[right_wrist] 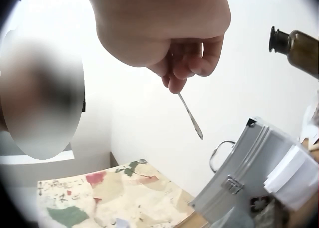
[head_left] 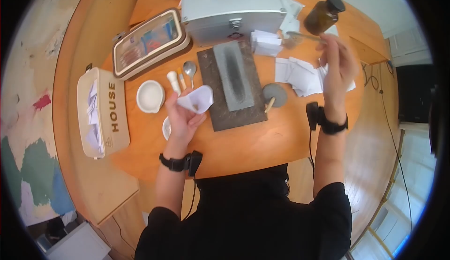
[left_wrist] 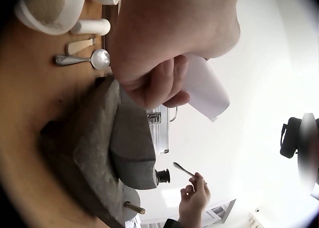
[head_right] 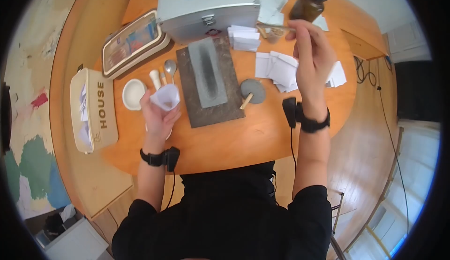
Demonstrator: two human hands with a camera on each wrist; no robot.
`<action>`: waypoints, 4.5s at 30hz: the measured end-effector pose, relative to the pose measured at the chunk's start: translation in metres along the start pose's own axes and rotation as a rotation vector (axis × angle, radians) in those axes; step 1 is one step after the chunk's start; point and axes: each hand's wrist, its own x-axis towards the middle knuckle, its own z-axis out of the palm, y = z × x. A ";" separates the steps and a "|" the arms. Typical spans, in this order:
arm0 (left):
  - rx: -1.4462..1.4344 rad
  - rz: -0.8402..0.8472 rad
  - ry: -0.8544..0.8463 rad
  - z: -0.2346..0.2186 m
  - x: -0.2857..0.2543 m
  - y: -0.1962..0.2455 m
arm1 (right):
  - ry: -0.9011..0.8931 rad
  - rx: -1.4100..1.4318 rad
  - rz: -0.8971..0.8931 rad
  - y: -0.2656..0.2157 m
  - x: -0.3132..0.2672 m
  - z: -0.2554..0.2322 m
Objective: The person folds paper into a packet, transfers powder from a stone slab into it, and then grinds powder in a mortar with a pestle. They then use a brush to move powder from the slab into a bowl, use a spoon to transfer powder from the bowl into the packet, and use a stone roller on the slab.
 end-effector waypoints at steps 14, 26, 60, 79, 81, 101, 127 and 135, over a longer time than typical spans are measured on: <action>0.368 0.165 -0.352 0.005 0.020 0.007 | -0.682 0.060 -0.454 -0.044 -0.066 0.072; 0.455 0.239 -0.241 0.027 0.023 0.002 | -0.464 0.620 0.441 -0.013 -0.099 0.077; 0.221 0.208 -0.304 -0.011 0.036 0.002 | -0.297 0.315 0.049 -0.022 -0.102 0.026; 0.507 0.245 -0.286 0.020 0.025 0.005 | -0.581 0.306 0.065 -0.026 -0.090 0.072; 0.542 0.227 -0.273 0.025 0.022 0.002 | -0.473 0.566 0.387 -0.013 -0.102 0.073; 0.193 0.090 -0.051 0.008 0.034 0.007 | -0.316 0.460 0.440 0.017 -0.096 0.057; 0.463 0.168 -0.357 -0.009 0.031 0.012 | -0.671 0.092 -0.282 -0.038 -0.091 0.074; 0.546 0.229 -0.320 0.010 0.029 0.010 | -0.607 0.323 0.151 -0.021 -0.096 0.077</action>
